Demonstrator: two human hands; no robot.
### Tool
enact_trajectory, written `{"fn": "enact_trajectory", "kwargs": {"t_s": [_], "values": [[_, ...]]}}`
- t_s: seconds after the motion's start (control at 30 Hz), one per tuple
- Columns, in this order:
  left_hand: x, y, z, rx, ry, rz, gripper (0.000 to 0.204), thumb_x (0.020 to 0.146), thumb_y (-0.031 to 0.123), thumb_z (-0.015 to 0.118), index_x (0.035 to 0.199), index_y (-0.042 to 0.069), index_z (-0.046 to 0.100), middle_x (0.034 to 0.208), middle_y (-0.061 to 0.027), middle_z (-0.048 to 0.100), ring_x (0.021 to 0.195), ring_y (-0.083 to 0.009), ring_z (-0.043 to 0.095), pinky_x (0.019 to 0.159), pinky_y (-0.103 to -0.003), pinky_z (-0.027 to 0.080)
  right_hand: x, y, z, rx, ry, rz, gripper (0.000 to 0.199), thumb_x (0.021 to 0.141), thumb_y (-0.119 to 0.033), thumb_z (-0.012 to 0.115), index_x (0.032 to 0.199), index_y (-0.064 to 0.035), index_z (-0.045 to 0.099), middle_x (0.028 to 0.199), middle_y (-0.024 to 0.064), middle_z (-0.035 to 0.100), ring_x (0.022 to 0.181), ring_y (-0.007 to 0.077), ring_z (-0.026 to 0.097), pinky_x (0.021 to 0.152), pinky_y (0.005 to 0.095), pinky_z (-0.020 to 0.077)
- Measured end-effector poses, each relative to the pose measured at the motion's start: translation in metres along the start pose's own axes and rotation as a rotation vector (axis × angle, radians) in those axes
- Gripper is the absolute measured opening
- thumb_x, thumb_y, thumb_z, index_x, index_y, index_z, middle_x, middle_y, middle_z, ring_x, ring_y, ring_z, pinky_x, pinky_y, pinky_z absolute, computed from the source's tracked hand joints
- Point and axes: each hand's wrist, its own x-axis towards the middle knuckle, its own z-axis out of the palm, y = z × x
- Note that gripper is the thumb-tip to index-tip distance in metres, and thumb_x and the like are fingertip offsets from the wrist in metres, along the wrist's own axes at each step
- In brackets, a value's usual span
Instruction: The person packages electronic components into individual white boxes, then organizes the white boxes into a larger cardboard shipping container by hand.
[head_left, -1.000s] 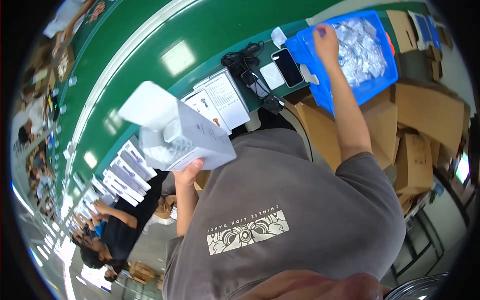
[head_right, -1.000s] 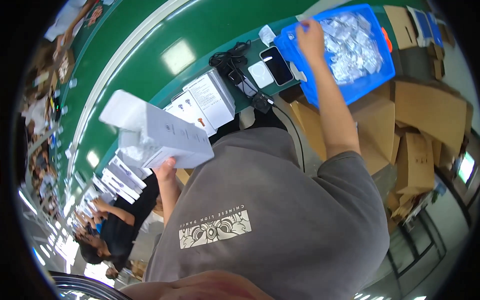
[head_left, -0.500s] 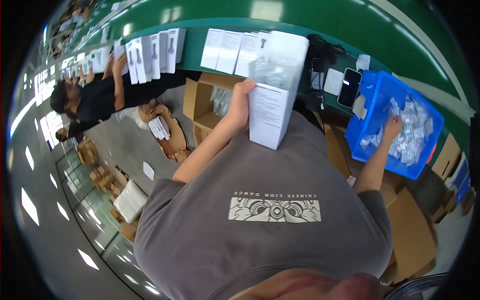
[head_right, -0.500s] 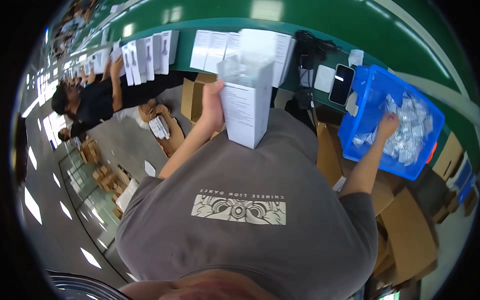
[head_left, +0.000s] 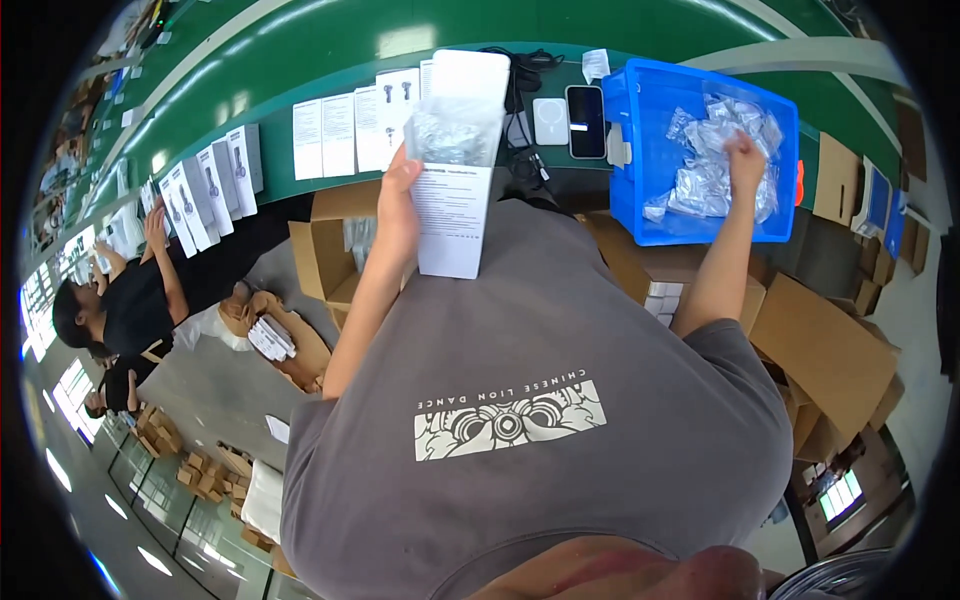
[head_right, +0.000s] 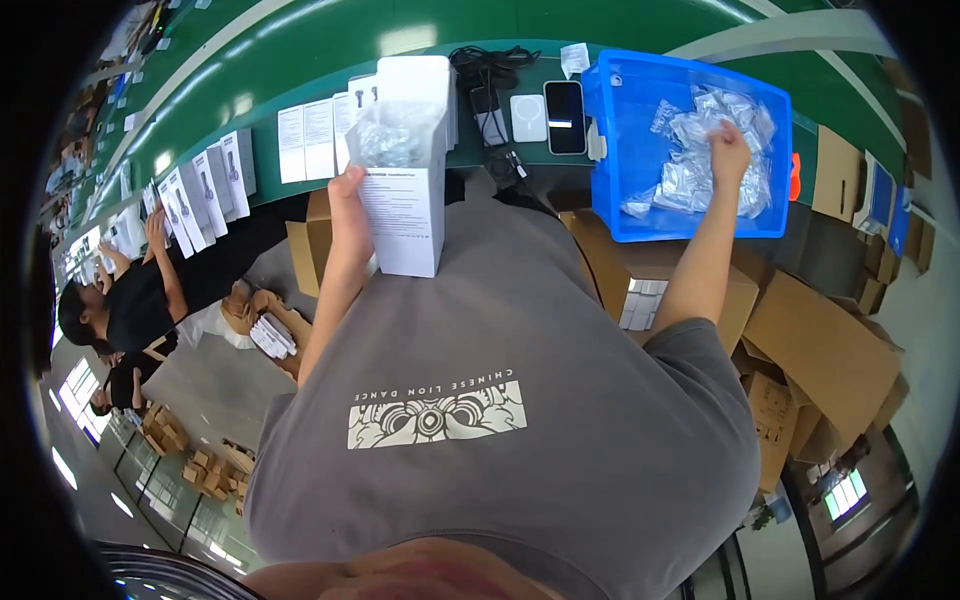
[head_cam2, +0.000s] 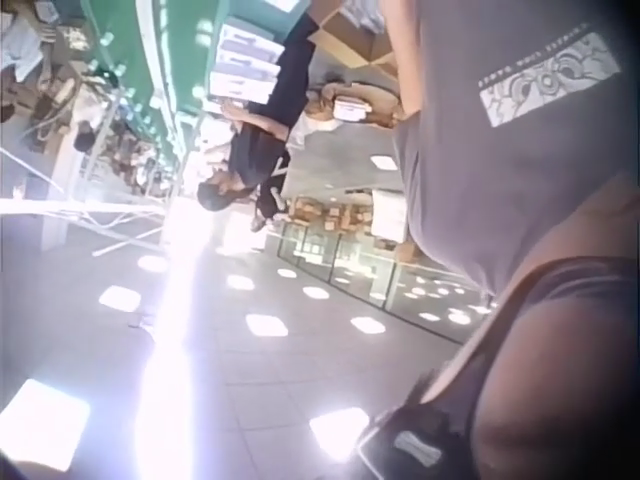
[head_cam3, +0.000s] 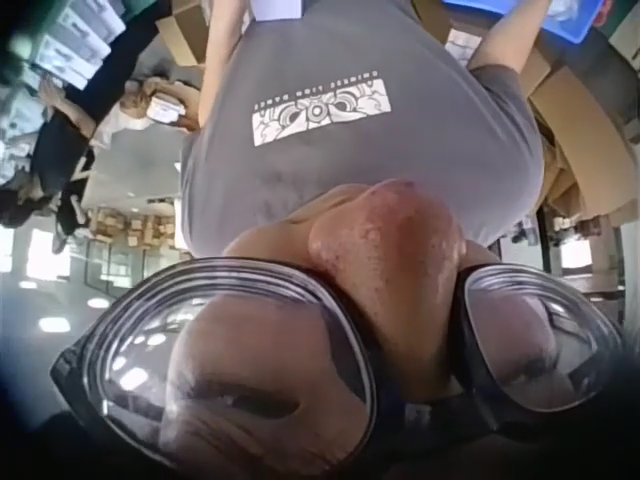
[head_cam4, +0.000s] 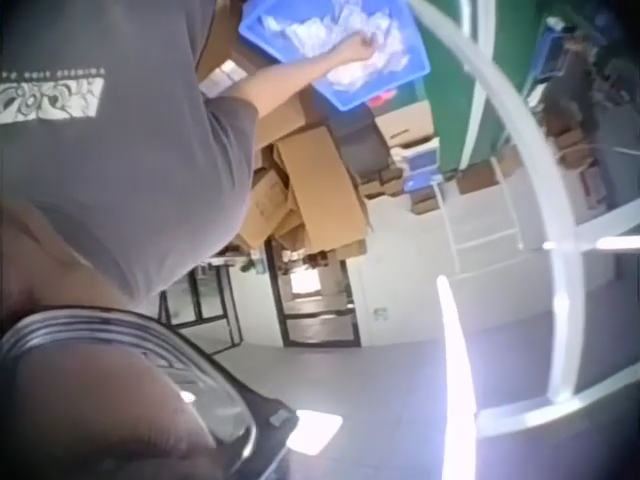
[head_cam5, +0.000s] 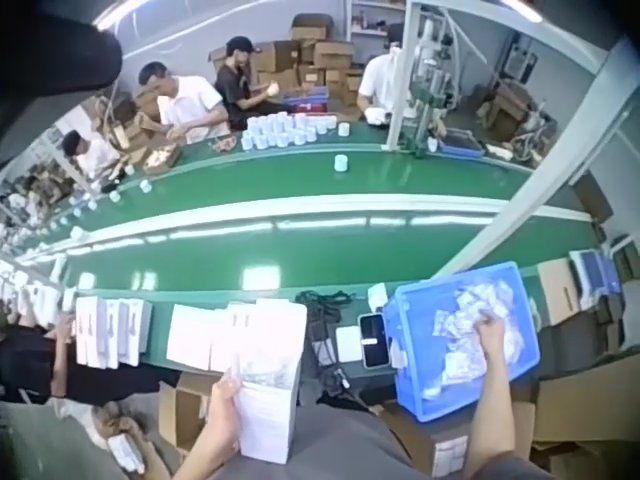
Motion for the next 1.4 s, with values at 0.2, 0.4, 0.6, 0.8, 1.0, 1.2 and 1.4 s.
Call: {"fn": "enact_trajectory", "kwargs": {"t_s": [0.2,0.4,0.6,0.8,1.0,1.2,1.4], "values": [[-0.009,0.008,0.001,0.011,0.010,-0.130,0.066,0.090,0.035,0.045,0.143,-0.004,0.041,0.126,-0.0162,0.060,0.113,-0.0226,0.058,0.098,-0.031,0.042,-0.023,0.026,0.013,-0.064,-0.178,0.383,0.037,0.076,-0.033,0.083,0.077,0.0004,0.068,0.069,0.0029,0.064,0.062,0.0116,0.057,0.058,0.0273,0.0449],[0.000,-0.024,-0.001,0.053,-0.062,-0.080,0.052,0.094,0.034,0.046,0.131,-0.003,0.048,0.113,-0.0132,0.062,0.101,-0.0186,0.058,0.090,-0.028,0.043,-0.016,0.000,-0.016,-0.604,-0.444,0.282,0.058,0.073,-0.056,0.080,0.065,0.0004,0.067,0.053,0.0051,0.057,0.054,0.0141,0.056,0.053,0.0323,0.0434],[-0.014,-0.007,0.008,0.065,-0.109,-0.104,0.043,0.100,0.040,0.041,0.110,0.000,0.054,0.095,-0.0081,0.061,0.088,-0.0130,0.056,0.081,-0.027,0.043,-0.020,-0.140,-0.039,-0.319,-0.617,0.134,0.033,0.083,-0.034,0.076,0.093,-0.0027,0.073,0.072,0.0010,0.062,0.066,0.0109,0.058,0.060,0.0276,0.0444],[-0.014,-0.022,0.011,0.094,-0.200,-0.045,0.048,0.102,0.047,0.038,0.108,0.002,0.053,0.093,-0.0072,0.059,0.087,-0.0114,0.054,0.081,-0.027,0.043,-0.098,-0.369,0.017,0.412,-0.806,-0.456,0.017,0.088,-0.007,0.070,0.102,0.0017,0.071,0.092,0.0051,0.068,0.084,0.0110,0.062,0.076,0.0247,0.0488],[-0.025,-0.022,0.001,0.140,-0.218,0.117,0.051,0.103,0.050,0.038,0.110,0.002,0.054,0.095,-0.0072,0.058,0.091,-0.0112,0.053,0.083,-0.027,0.042,-0.144,-0.416,0.110,0.248,-0.977,-0.630,0.015,0.088,-0.010,0.070,0.098,0.0006,0.071,0.083,0.0055,0.069,0.073,0.0146,0.063,0.067,0.0278,0.0493],[-0.036,-0.022,-0.016,0.098,-0.156,0.142,0.046,0.105,0.046,0.040,0.121,0.004,0.050,0.107,-0.0083,0.056,0.101,-0.0122,0.051,0.090,-0.028,0.041,-0.157,-0.427,0.143,0.033,-1.388,-0.857,0.017,0.091,-0.007,0.066,0.105,0.0025,0.068,0.093,0.0100,0.067,0.081,0.0192,0.063,0.075,0.0290,0.0499],[-0.038,-0.006,-0.042,0.111,-0.028,0.232,0.048,0.106,0.041,0.040,0.138,0.006,0.040,0.119,-0.0098,0.052,0.108,-0.0142,0.050,0.096,-0.029,0.040,-0.154,-0.444,0.175,-0.098,-1.561,-1.152,0.025,0.098,-0.012,0.055,0.118,0.0020,0.063,0.109,0.0117,0.065,0.098,0.0250,0.061,0.086,0.0311,0.0473]]}}
